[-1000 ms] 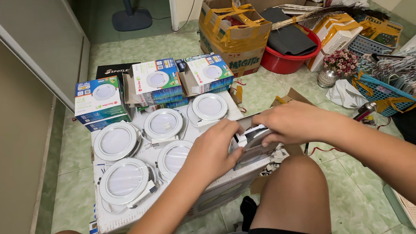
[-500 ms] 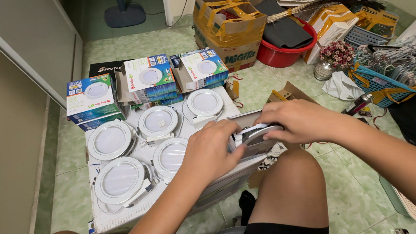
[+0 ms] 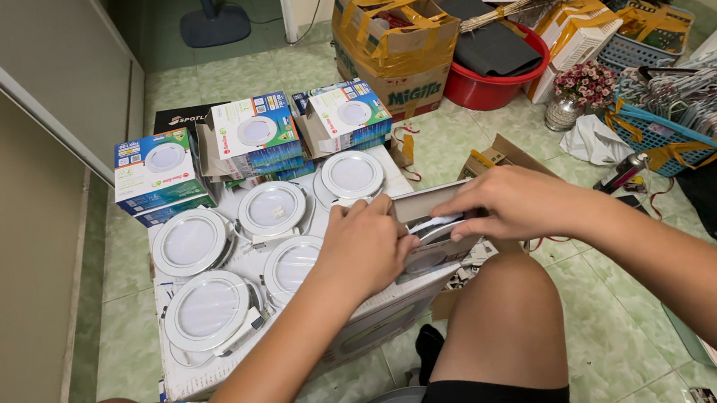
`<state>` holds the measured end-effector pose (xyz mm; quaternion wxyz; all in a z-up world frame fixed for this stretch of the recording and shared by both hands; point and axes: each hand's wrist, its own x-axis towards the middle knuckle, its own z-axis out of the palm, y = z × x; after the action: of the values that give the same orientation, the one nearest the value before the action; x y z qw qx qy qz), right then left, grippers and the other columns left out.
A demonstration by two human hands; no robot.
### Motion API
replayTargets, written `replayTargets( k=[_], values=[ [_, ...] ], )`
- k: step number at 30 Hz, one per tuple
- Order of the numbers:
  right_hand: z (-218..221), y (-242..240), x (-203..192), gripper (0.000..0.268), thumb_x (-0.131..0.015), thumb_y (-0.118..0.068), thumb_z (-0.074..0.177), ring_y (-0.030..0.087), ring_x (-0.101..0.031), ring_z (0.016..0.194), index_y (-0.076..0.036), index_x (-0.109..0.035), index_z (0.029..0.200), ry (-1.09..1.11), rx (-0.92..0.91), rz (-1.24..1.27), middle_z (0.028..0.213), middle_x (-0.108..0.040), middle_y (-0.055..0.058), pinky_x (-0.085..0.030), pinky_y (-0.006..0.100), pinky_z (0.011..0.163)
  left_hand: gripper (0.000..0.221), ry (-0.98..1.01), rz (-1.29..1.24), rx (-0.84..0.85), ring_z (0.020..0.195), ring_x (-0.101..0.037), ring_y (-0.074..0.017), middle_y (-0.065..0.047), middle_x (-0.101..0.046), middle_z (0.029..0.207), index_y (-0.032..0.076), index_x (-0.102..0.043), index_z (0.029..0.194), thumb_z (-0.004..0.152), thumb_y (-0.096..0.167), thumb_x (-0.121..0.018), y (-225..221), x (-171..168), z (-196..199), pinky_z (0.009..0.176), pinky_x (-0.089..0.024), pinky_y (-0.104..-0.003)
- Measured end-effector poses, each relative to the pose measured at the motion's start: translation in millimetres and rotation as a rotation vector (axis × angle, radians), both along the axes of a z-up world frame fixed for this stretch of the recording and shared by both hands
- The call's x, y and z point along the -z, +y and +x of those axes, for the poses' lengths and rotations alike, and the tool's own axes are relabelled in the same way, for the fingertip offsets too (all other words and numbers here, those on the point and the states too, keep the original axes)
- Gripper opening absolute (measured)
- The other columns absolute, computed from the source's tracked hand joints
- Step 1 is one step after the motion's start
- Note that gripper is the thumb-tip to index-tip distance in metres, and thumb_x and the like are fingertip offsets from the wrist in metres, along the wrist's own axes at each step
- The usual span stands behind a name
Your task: The person unboxes and handles round white LED light fixtures by hand, turning them over to show the rear casing and wiring.
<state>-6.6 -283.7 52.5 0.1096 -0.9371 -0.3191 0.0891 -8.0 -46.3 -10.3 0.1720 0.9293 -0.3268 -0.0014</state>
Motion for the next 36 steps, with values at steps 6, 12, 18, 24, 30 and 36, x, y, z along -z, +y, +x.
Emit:
replayTargets(
  k=[6, 12, 18, 24, 30, 36],
  values=[
    [-3, -3, 12, 0.018, -0.075, -0.038, 0.09, 0.027, -0.077, 0.093, -0.028, -0.082, 0.103, -0.033, 0.039, 0.026, 0.092, -0.081, -0.003, -0.061, 0.046, 0.08, 0.022, 0.044, -0.036, -0.123, 0.098, -0.066, -0.032, -0.007, -0.064, 0.101, 0.015, -0.082, 0.091, 0.084, 0.03, -0.069, -14, 5, -7, 0.095, -0.046, -0.054],
    [-3, -10, 5, 0.014, -0.074, -0.037, 0.089, 0.025, -0.079, 0.092, -0.031, -0.085, 0.095, -0.012, 0.086, 0.024, 0.088, -0.084, -0.007, -0.061, 0.046, 0.079, 0.019, 0.151, -0.123, -0.158, 0.097, -0.068, -0.0339, -0.007, -0.064, 0.098, 0.017, -0.083, 0.095, 0.086, 0.025, -0.068, -8, 3, -2, 0.092, -0.049, -0.053],
    [5, -13, 19, 0.013, -0.074, -0.044, 0.086, 0.019, -0.076, 0.095, -0.043, -0.084, 0.095, 0.006, 0.113, -0.188, 0.088, -0.081, -0.014, -0.061, 0.042, 0.08, 0.015, 0.17, -0.109, -0.202, 0.097, -0.068, -0.0344, -0.008, -0.063, 0.098, 0.017, -0.083, 0.091, 0.084, 0.021, -0.07, -14, 3, -5, 0.088, -0.053, -0.053],
    [2, -7, 8, 0.019, -0.07, -0.04, 0.089, 0.027, -0.077, 0.097, -0.037, -0.086, 0.1, 0.148, 0.184, -0.079, 0.091, -0.084, -0.002, -0.06, 0.047, 0.084, 0.021, 0.24, -0.156, -0.21, 0.093, -0.07, -0.0391, -0.012, -0.064, 0.098, 0.012, -0.082, 0.094, 0.088, 0.022, -0.064, -14, 7, -5, 0.08, -0.057, -0.055],
    [-4, -2, 9, 0.018, -0.07, -0.032, 0.091, 0.028, -0.077, 0.1, -0.033, -0.085, 0.102, 0.053, 0.129, -0.1, 0.094, -0.084, -0.003, -0.06, 0.047, 0.084, 0.026, 0.236, -0.225, -0.194, 0.094, -0.071, -0.0462, -0.016, -0.062, 0.105, 0.009, -0.078, 0.109, 0.091, 0.024, -0.066, -11, -4, -21, 0.081, -0.059, -0.059],
    [6, -1, 19, 0.015, -0.071, -0.044, 0.087, 0.021, -0.078, 0.095, -0.045, -0.084, 0.095, 0.039, 0.165, -0.211, 0.09, -0.084, -0.013, -0.062, 0.044, 0.082, 0.04, 0.228, -0.288, -0.106, 0.096, -0.068, -0.0538, -0.021, -0.059, 0.108, 0.002, -0.074, 0.113, 0.081, 0.025, -0.082, -8, -7, -33, 0.083, -0.058, -0.063]
  ],
)
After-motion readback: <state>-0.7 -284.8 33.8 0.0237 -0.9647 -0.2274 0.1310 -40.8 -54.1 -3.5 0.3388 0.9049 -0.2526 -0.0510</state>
